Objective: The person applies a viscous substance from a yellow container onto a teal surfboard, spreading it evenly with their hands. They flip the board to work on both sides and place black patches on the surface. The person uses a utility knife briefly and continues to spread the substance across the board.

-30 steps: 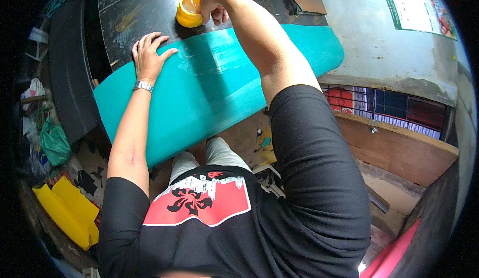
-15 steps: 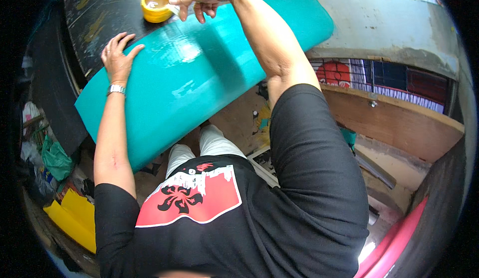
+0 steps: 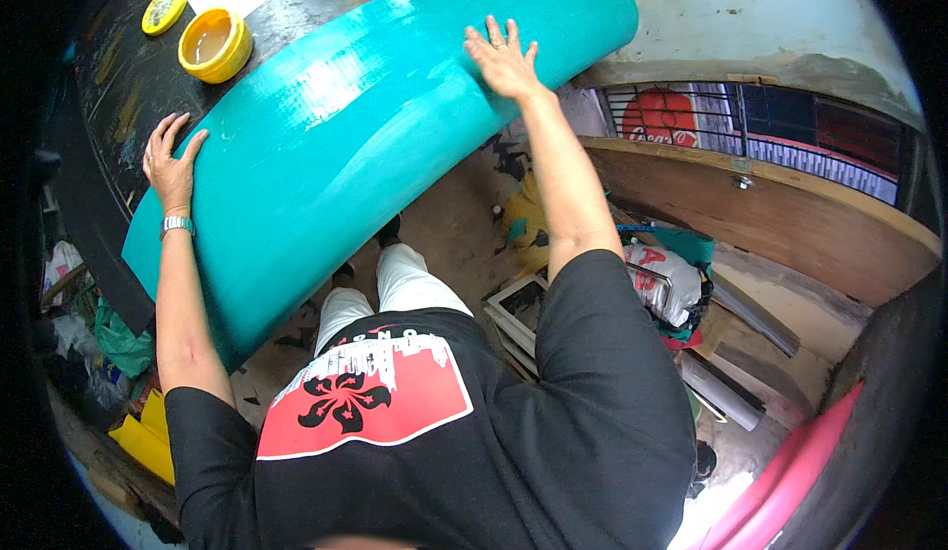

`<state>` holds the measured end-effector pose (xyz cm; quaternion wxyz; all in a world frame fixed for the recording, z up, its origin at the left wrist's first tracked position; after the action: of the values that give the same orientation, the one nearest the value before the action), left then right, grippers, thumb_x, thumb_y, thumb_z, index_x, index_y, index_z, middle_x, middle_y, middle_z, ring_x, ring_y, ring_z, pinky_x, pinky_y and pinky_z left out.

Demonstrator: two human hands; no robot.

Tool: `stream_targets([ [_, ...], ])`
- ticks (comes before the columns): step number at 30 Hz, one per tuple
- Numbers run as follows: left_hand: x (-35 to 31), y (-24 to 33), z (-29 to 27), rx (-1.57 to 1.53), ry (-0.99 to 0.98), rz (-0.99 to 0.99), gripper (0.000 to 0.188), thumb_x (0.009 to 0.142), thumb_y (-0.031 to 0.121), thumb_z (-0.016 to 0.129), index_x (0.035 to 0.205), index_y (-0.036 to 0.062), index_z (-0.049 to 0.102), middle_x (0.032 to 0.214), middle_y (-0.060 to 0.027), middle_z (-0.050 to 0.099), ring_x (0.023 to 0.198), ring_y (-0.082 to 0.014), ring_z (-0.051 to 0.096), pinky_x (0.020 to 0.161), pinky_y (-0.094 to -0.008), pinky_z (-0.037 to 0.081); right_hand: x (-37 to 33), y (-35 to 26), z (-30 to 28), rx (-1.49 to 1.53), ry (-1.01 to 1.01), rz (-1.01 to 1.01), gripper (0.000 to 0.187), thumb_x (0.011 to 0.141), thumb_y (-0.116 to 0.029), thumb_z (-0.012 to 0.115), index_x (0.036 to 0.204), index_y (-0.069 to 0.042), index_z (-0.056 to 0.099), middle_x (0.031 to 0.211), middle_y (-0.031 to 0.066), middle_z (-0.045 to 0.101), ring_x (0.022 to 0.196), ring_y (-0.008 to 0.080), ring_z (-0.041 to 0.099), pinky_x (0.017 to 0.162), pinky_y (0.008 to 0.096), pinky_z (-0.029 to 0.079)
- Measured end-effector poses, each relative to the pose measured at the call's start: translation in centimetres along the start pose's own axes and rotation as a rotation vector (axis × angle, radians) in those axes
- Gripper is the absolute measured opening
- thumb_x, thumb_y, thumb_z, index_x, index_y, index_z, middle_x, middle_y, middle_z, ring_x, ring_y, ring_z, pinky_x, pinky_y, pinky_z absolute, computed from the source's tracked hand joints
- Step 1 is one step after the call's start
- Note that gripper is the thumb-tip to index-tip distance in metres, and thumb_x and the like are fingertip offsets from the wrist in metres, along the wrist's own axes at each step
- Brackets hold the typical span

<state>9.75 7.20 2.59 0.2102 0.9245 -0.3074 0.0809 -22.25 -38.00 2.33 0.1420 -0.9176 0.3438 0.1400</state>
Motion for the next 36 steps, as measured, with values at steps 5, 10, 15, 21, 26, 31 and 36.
stream_targets([
  [5,0.1,-0.8,0.4,0.01,-0.008,0.013,0.048,0.078,0.051,0.076,0.119,0.0276,0.07,0.133,0.0045,0.059,0.13,-0.0211,0.049,0.115,-0.0479,0.026,-2.7,-2.7,2.0,-0.186,0.257,0.055,0.093,0.091,-0.075,0.031,0.158,-0.013,0.014,0.165,0.0126,0.004,0.152,0.0343,-0.003,0.115,0.0666,-0.005],
  [10,0.1,-1.0,0.4,-0.012,0.008,0.018,0.047,0.079,0.048,0.077,0.121,0.0275,0.069,0.135,0.0037,0.059,0.129,-0.0212,0.049,0.115,-0.0473,0.027,-5.4,-4.1,2.9,-0.277,0.122,-0.14,0.091,0.092,-0.075,0.031,0.158,-0.014,0.017,0.165,0.0123,0.005,0.152,0.0334,-0.003,0.115,0.0663,-0.005],
  [15,0.1,-0.9,0.3,-0.017,0.011,0.006,0.048,0.079,0.047,0.077,0.122,0.0269,0.069,0.134,0.0035,0.059,0.128,-0.0216,0.05,0.114,-0.0475,0.028,-1.2,0.3,-0.2,-0.345,0.174,-0.164,0.09,0.091,-0.076,0.031,0.158,-0.018,0.018,0.165,0.0077,0.008,0.152,0.0284,-0.001,0.118,0.0631,-0.005],
  [21,0.2,-0.8,0.2,-0.008,0.032,0.013,0.048,0.078,0.049,0.077,0.12,0.0277,0.07,0.133,0.0035,0.06,0.128,-0.022,0.051,0.113,-0.0483,0.03,-1.6,-4.7,2.9,-0.33,0.136,-0.498,0.099,0.086,-0.081,0.032,0.159,-0.017,0.012,0.165,0.0068,0.008,0.152,0.0255,-0.001,0.12,0.0602,-0.003],
  [26,0.2,-0.6,0.1,-0.007,0.032,0.014,0.05,0.077,0.054,0.076,0.119,0.0282,0.07,0.133,0.0032,0.06,0.127,-0.0218,0.051,0.113,-0.0483,0.029,-4.2,-9.2,4.3,-0.377,0.132,-0.513,0.104,0.085,-0.083,0.033,0.158,-0.013,0.01,0.165,0.0089,0.008,0.152,0.0264,0.002,0.12,0.0609,-0.002],
  [31,0.2,-0.5,0.2,-0.001,0.025,0.017,0.051,0.077,0.058,0.074,0.119,0.0294,0.071,0.132,0.0033,0.059,0.129,-0.0215,0.049,0.114,-0.0478,0.029,-9.2,-19.7,7.9,-0.226,0.15,-0.597,0.11,0.082,-0.084,0.036,0.157,-0.006,0.013,0.164,0.0153,0.011,0.152,0.0306,0.006,0.118,0.0619,0.0],
  [36,-0.1,-0.2,0.1,0.011,0.081,0.046,0.052,0.076,0.062,0.073,0.118,0.0301,0.071,0.131,0.0029,0.06,0.129,-0.0227,0.049,0.113,-0.0482,0.029,-14.0,-31.1,11.1,-0.002,0.215,-0.63,0.114,0.078,-0.084,0.042,0.153,0.001,0.024,0.161,0.0206,0.02,0.151,0.0352,0.014,0.117,0.0637,0.006],
])
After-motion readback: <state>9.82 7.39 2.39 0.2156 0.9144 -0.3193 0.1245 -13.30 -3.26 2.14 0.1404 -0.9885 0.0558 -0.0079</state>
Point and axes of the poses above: each hand's wrist, its own x-axis towards the middle knuckle, its own z-axis out of the palm, y = z × x, the point moved 9 cm from there along x, towards the middle knuckle
